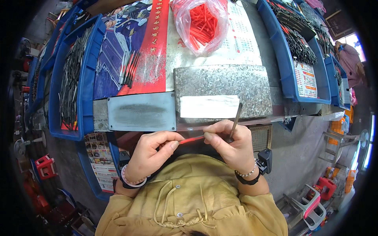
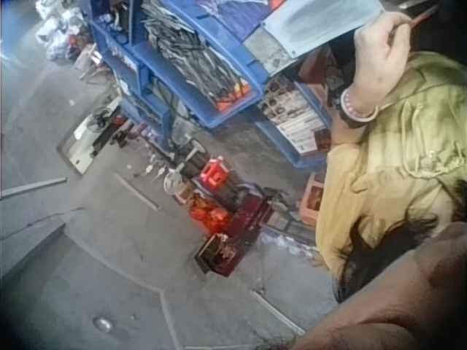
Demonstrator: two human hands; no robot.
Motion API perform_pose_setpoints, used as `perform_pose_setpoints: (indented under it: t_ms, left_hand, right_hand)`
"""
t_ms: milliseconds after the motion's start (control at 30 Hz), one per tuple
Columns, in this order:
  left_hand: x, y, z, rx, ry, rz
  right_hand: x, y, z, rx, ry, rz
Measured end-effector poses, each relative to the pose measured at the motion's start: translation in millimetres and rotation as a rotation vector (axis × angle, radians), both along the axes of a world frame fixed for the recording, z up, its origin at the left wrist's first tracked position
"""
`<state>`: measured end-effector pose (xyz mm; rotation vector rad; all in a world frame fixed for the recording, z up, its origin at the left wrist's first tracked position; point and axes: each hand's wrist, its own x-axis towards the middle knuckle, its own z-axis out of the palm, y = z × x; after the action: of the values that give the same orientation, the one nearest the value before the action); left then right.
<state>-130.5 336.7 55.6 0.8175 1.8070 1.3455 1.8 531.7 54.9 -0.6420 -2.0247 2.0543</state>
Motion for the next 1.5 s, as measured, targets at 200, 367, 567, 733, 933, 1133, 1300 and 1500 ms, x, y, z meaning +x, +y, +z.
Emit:
perform_pose_setpoints:
  t_ms: [200,367,567,733,933,1133,1300,1500]
  left_hand:
    - [0,-4,-3,-0.001,-0.048,-0.012]
    - [0,-8,-4,-0.032,-0.172,0.005]
    - [2,-6,-6,-0.012,-0.135,0.025]
    - [-3,-4,-2,0.005,-0.089,0.008]
    - [-42,-13,6,0.029,0.352,0.404]
    - [-131,-1,-18,-0.219,0.927,0.707]
    - [-144,7,-37,-0.458,1.066,0.658]
    - [-135,8,-46,-0.335,1.023,0.630]
  right_hand:
    - [-1,0,1,-0.012,-0.029,0.000]
    - [-3,0,3,-0.021,-0.055,-0.009]
    - [-3,0,2,-0.022,-0.084,0.002]
    - [-7,-4,7,0.011,-0.050,0.035]
    - [-13,2,15,-0.001,0.064,-0.128]
    - [-4,2,10,0.051,0.017,0.010]
    - [4,6,8,0.074,0.001,0.006]
    - [5,18,11,0.221,0.001,-0.113]
